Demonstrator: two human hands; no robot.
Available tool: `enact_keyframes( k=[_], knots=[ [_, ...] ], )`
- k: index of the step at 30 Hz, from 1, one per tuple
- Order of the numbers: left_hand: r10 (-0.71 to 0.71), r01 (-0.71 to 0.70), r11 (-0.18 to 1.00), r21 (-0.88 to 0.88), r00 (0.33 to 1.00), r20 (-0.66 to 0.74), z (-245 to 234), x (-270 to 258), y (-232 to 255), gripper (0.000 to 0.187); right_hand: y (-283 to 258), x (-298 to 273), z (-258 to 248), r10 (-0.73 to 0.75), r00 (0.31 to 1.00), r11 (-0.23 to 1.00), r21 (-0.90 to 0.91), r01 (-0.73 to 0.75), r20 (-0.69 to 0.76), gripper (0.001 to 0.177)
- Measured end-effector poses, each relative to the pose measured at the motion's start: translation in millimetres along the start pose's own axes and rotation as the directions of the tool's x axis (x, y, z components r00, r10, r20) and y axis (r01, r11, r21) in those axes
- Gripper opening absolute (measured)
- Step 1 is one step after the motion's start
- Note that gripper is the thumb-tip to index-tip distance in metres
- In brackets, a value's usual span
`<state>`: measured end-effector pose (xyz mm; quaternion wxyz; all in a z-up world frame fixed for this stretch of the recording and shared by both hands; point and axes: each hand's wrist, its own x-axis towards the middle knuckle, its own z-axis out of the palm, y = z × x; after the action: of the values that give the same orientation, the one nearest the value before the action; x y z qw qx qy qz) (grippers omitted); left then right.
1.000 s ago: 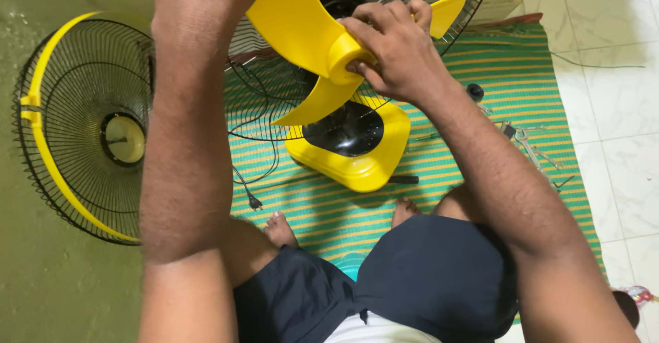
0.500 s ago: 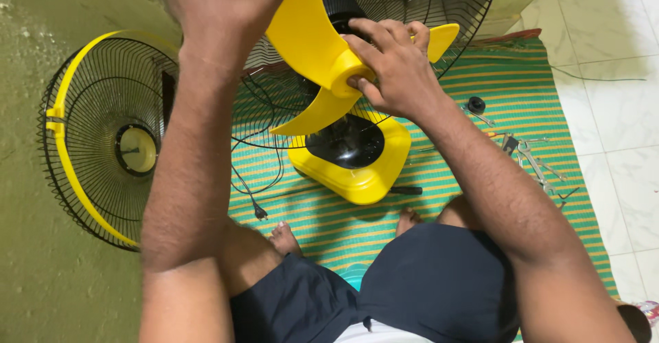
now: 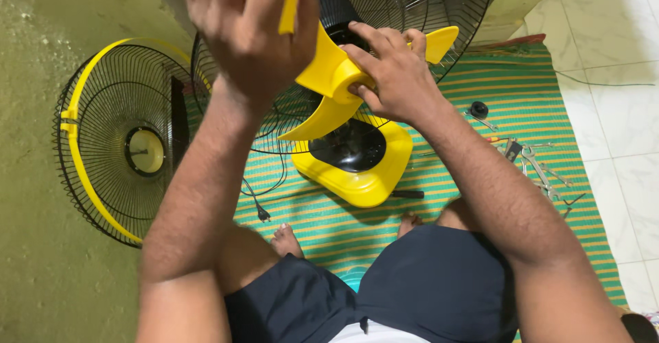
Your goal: The person disassembles a yellow table fan by first removing the front grill with a screwdriver, then detaching the rear grill, and finally unscrewing the central nut to remove the fan blades.
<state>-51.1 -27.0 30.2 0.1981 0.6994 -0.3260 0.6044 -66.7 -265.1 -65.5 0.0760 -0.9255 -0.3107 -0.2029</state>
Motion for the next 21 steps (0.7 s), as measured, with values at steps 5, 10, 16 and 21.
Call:
enact_keyframes(
  k=[5, 10, 16, 21],
  knots=[
    [0.082, -0.001, 0.924, -0.381, 0.977, 0.197, -15, -15, 33, 0.016, 2, -1, -2, -0.002, 1.0, 1.0, 0.007, 0.002, -0.006, 0.067],
    [-0.046, 0.234, 0.911, -0.339, 0.875, 0.482, -26, -65, 53, 0.015, 4, -4, -3, -0.017, 1.0, 1.0, 0.008, 0.018, -0.026, 0.07],
    [-0.438, 0.683, 0.73, 0.026, 0.438, 0.785, -10, -106, 45, 0.034, 7, -9, -6, -0.034, 0.999, 0.999, -0.011, 0.033, -0.025, 0.072],
    [-0.464, 0.764, 0.641, 0.072, 0.311, 0.829, 3, -125, 50, 0.043, 11, -13, -7, -0.036, 0.999, 0.999, -0.041, 0.034, -0.027, 0.072]
  ],
)
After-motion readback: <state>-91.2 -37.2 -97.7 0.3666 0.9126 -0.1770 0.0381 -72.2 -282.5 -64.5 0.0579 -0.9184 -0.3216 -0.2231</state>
